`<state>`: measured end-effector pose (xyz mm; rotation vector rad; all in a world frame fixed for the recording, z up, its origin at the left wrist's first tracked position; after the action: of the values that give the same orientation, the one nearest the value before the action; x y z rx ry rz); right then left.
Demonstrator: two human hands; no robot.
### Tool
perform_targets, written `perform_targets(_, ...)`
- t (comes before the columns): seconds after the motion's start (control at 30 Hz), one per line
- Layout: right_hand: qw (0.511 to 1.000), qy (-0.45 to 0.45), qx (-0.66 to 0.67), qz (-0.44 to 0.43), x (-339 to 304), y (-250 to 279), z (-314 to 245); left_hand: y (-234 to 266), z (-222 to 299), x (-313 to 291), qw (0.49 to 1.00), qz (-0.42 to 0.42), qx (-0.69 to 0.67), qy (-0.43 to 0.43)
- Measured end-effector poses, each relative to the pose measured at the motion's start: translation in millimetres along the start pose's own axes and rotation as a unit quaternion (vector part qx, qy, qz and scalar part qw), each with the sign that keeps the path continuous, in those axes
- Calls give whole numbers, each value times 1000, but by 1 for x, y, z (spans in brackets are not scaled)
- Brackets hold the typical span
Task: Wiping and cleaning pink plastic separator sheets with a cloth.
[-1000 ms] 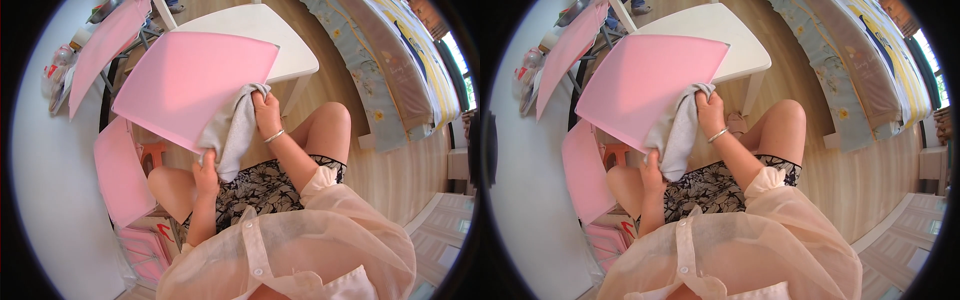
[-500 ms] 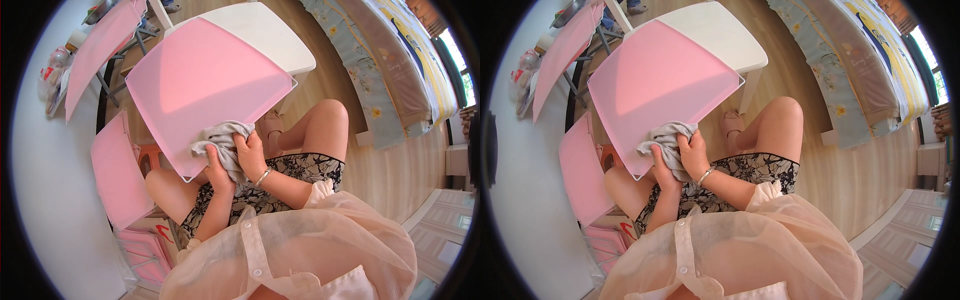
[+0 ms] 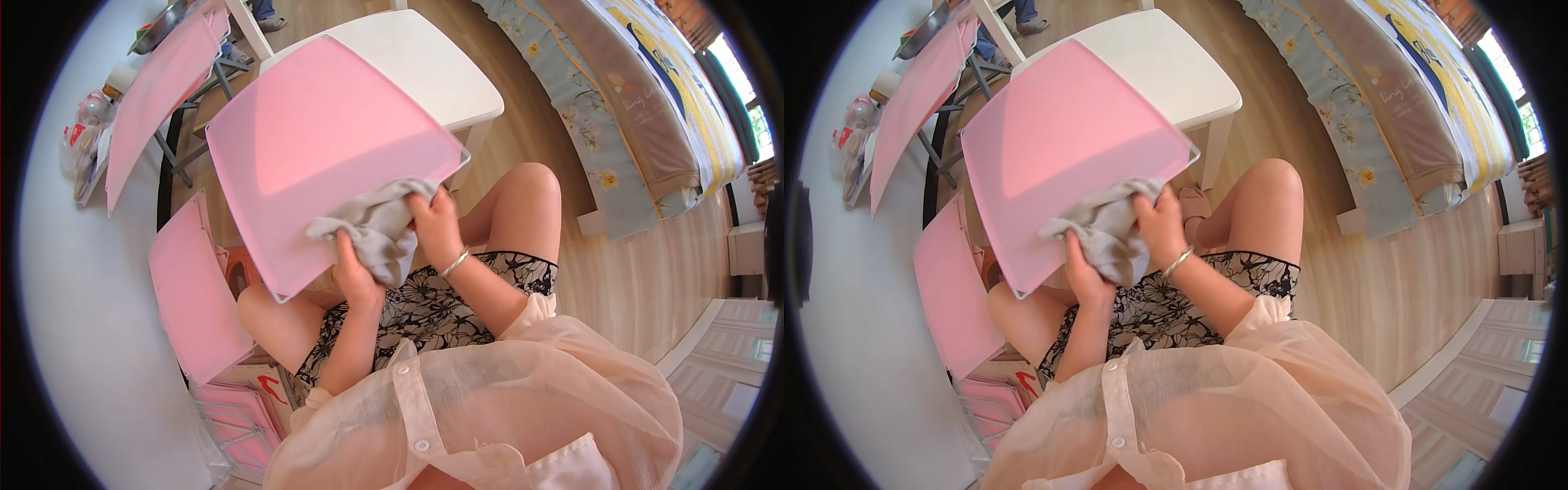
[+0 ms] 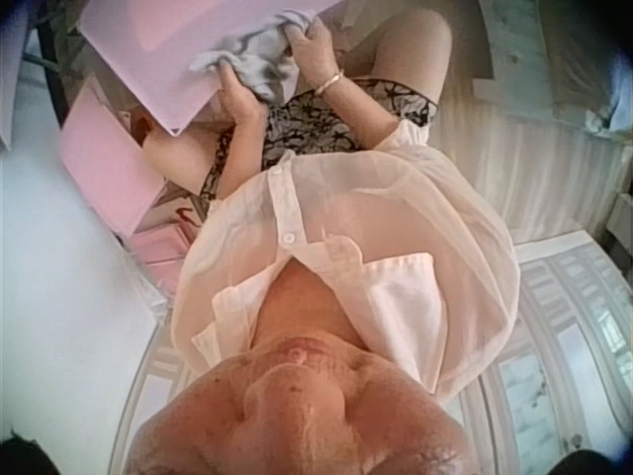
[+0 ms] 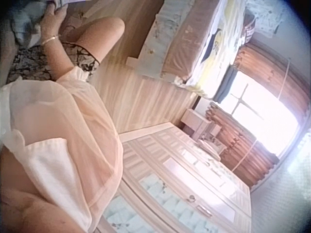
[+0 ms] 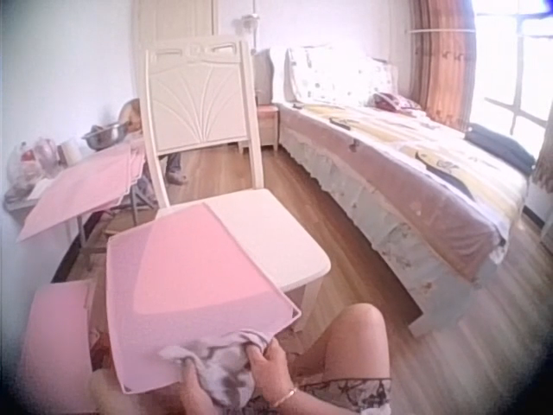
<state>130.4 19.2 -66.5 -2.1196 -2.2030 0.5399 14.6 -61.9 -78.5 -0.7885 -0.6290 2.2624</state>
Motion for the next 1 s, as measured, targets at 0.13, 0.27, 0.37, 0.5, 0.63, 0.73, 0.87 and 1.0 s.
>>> perform_targets(0.13, 1000, -31, -2, 1, 2, 6, -6, -14, -5, 8, 998, -58, 18, 30)
perform_targets(0.27, 999, -2, -34, 41, 25, 37, -16, -8, -2, 4, 991, -102, 22, 81)
perform_targets(0.37, 993, 9, -22, 112, 18, 45, -37, -6, 4, -7, 997, -53, 32, 36)
perform_targets(0.5, 996, -14, 69, 58, 39, 69, -35, 8, -6, -15, 989, -81, 36, 114)
perform_targets(0.63, 995, -83, 35, -38, 44, 74, -49, -3, -24, -27, 977, -152, 46, 140)
perform_targets(0.73, 998, -34, -15, -49, 48, 94, -62, -19, -13, -37, 966, -217, 85, 108)
perform_targets(0.87, 963, 206, -166, -54, 22, 119, -139, -59, -1, -66, 927, -313, 160, 133)
perform_targets(1.0, 510, 567, -635, 124, -57, 123, -239, -107, -39, -90, 854, -414, 84, 304)
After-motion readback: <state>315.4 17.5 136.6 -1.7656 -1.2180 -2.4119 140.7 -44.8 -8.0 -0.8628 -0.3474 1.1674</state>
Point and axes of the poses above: each hand's wrist, its own x-axis towards the middle knuckle, its own y-axis out of the back of the hand, z = x × y, the point moved 5 cm from there along x, towards the middle knuckle, and after that the axes turned 3 degrees about -x, right-handed, at the moved point
